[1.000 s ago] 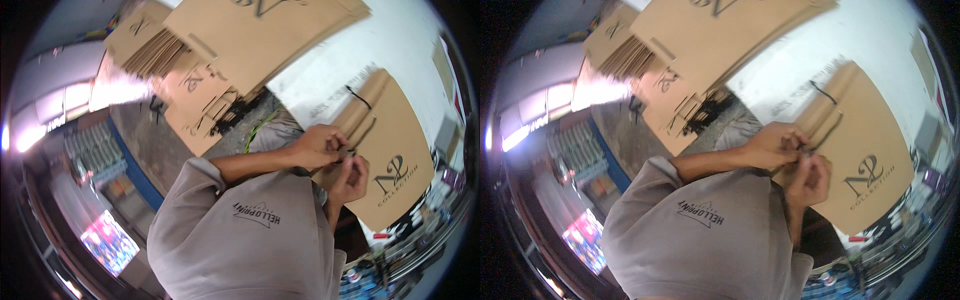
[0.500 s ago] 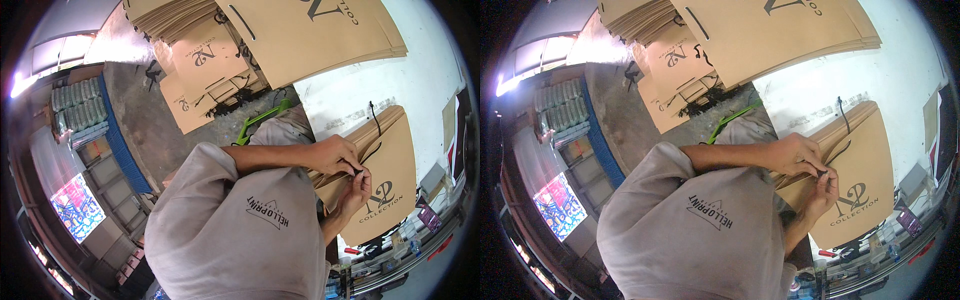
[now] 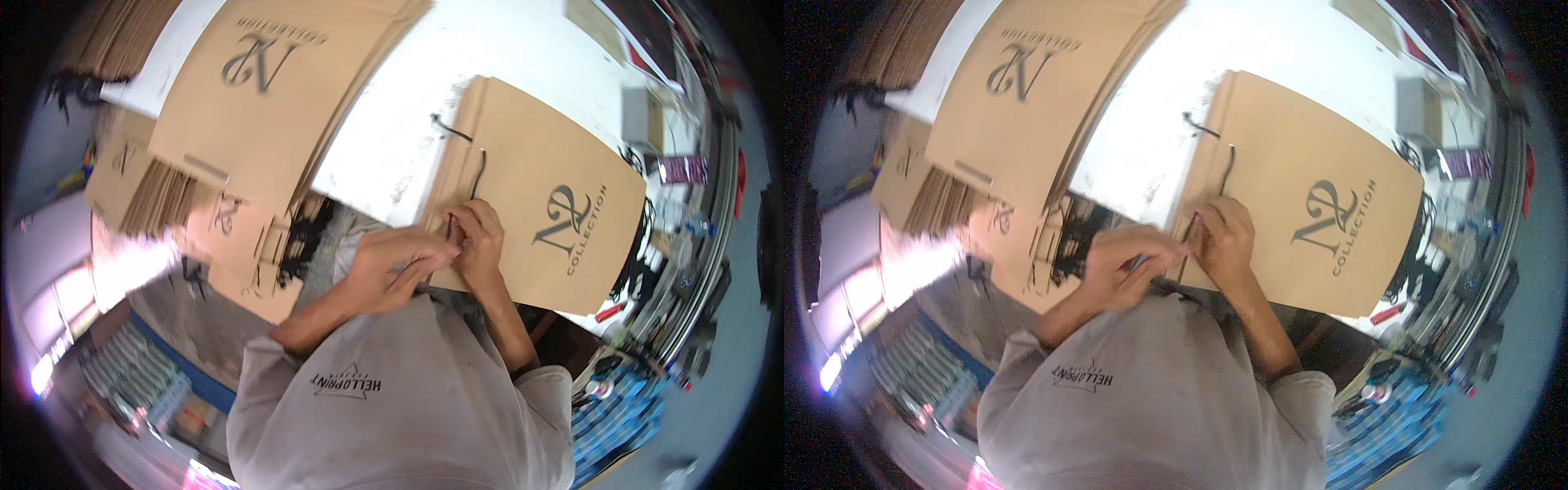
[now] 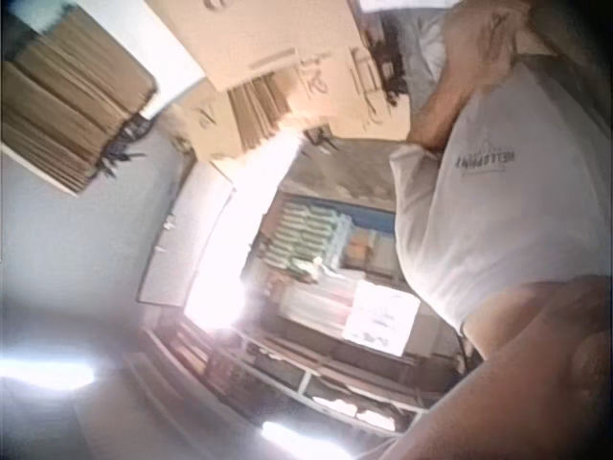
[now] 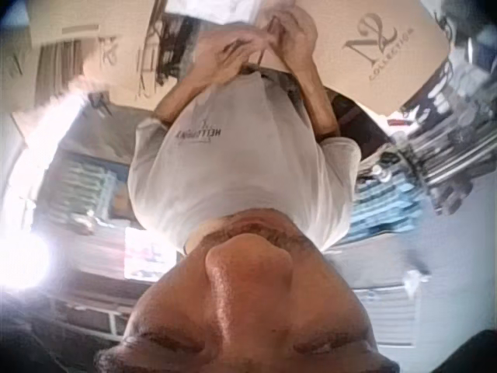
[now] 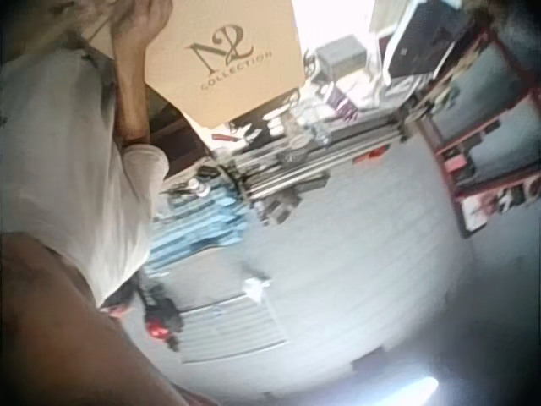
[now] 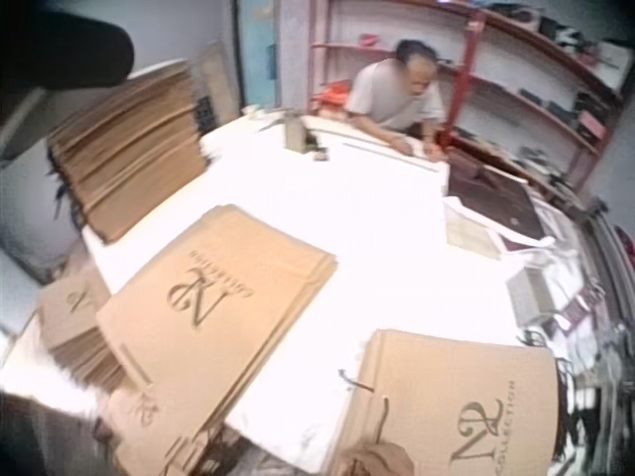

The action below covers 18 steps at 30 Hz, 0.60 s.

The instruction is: The person repeatedly picks up flat brown paper bags and black drawstrings, then threads the drawstrings through pre-punched holes to form handles. The person works at a white table with stacks of bags and loose drawstrings, completing each bag before moving to the next.

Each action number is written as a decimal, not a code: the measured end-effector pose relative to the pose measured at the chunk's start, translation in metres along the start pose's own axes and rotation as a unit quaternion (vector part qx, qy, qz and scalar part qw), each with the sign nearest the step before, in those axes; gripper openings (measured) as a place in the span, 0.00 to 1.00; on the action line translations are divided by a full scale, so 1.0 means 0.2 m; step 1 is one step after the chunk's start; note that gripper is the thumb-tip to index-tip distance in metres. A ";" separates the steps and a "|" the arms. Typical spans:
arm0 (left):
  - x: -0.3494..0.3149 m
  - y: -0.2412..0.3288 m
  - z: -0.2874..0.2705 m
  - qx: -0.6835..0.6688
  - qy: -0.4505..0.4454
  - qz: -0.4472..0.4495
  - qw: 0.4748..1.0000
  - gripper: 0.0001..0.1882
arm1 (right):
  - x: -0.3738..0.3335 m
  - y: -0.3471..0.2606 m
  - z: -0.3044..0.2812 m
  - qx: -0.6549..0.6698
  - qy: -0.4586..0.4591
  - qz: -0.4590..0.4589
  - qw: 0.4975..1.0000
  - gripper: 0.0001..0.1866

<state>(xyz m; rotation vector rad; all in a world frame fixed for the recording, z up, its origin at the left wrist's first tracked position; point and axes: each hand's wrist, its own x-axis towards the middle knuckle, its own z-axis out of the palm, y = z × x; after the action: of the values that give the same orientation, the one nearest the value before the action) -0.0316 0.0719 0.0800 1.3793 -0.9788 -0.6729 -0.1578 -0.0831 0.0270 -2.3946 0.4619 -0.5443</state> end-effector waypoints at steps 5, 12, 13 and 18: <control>-0.02 -0.14 0.00 -0.016 0.094 -0.094 0.991 0.06 | 0.21 0.08 -0.26 0.179 -0.124 0.125 0.968 0.27; 0.08 -0.31 -0.06 0.079 0.100 -0.150 0.980 0.09 | 0.55 0.78 -0.83 -0.300 -0.068 0.200 0.930 0.51; 0.08 -0.30 -0.05 0.080 0.112 -0.147 0.980 0.09 | 0.58 0.78 -0.87 -0.276 -0.113 0.230 0.926 0.51; 0.12 -0.32 -0.07 0.031 0.204 -0.129 0.970 0.15 | 0.62 0.49 -1.18 -0.266 0.216 -0.003 0.939 0.27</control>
<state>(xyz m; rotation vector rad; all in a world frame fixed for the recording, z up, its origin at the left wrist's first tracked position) 0.0017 0.0515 0.0225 1.6384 -0.5010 -0.5210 -0.1854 -0.3286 0.1646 -2.7806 0.8884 -1.0709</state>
